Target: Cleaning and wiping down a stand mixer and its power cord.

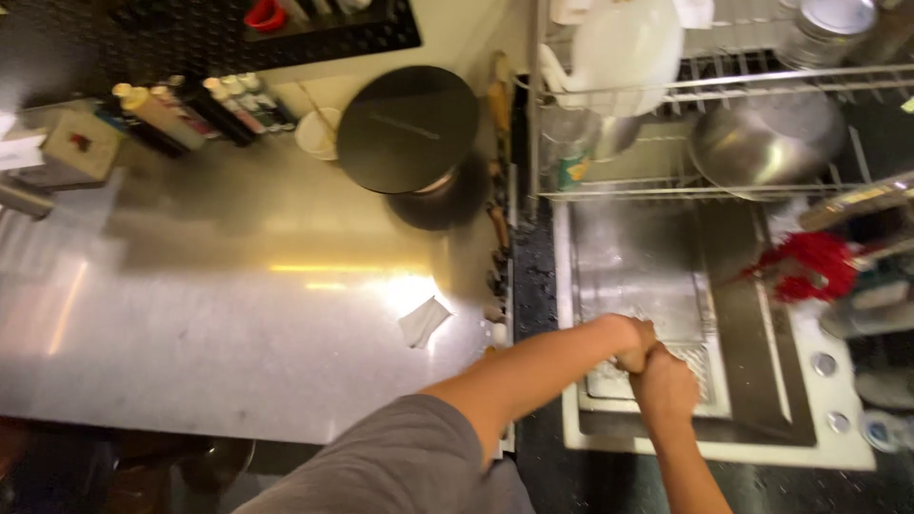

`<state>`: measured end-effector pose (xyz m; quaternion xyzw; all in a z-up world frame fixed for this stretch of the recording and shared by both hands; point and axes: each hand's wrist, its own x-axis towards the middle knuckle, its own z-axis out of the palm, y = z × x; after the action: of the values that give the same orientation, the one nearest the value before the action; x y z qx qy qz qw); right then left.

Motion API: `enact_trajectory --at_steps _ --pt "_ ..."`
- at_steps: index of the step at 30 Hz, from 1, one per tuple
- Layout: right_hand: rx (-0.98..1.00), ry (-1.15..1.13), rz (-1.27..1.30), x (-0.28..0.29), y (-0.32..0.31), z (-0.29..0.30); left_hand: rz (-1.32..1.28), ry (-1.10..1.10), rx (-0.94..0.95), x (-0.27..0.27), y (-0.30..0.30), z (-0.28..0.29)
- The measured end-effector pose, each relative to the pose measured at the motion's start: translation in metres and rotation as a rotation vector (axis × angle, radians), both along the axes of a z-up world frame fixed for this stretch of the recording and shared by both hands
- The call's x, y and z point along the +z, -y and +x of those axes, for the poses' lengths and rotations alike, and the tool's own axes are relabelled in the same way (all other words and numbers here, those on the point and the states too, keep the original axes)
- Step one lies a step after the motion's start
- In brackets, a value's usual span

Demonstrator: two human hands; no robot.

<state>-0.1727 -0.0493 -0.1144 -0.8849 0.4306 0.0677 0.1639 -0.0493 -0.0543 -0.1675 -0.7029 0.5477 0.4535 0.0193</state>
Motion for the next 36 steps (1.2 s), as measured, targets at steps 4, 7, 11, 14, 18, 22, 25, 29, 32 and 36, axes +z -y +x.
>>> enact_trajectory --at_steps 4,7,11,14,18,22,25,29,32,36 --pt "-0.077 0.143 0.122 -0.047 0.022 -0.013 -0.007 -0.046 -0.028 0.049 -0.028 0.016" --pt "-0.277 0.360 0.542 -0.056 0.039 -0.022 -0.447 -0.129 0.030 0.044 -0.052 0.028" --pt "-0.569 0.561 1.202 0.019 0.041 -0.018 -0.727 -0.125 -0.169 0.081 -0.072 0.035" --pt "-0.593 0.570 1.512 0.031 0.046 -0.022 -0.885 -0.131 -0.275 0.118 -0.072 0.042" --pt "-0.339 0.360 1.725 0.039 0.040 -0.015 -1.170 0.058 -0.534 0.074 -0.056 0.046" --pt "-0.290 0.249 1.728 0.029 0.040 -0.011 -0.973 0.003 -0.650 0.088 -0.041 0.045" --pt "-0.317 0.187 1.483 0.021 0.035 -0.004 -0.926 0.138 -0.654 0.083 -0.030 0.035" --pt "-0.112 0.242 0.572 -0.042 0.034 -0.004 -0.510 0.314 -0.483 0.064 -0.020 0.017" --pt "-0.026 0.095 0.194 -0.017 0.026 0.007 -0.238 0.281 -0.267 0.087 -0.025 0.010" --pt "0.204 -0.073 0.026 -0.005 0.017 0.009 0.034 0.037 0.084 0.055 -0.032 0.014"
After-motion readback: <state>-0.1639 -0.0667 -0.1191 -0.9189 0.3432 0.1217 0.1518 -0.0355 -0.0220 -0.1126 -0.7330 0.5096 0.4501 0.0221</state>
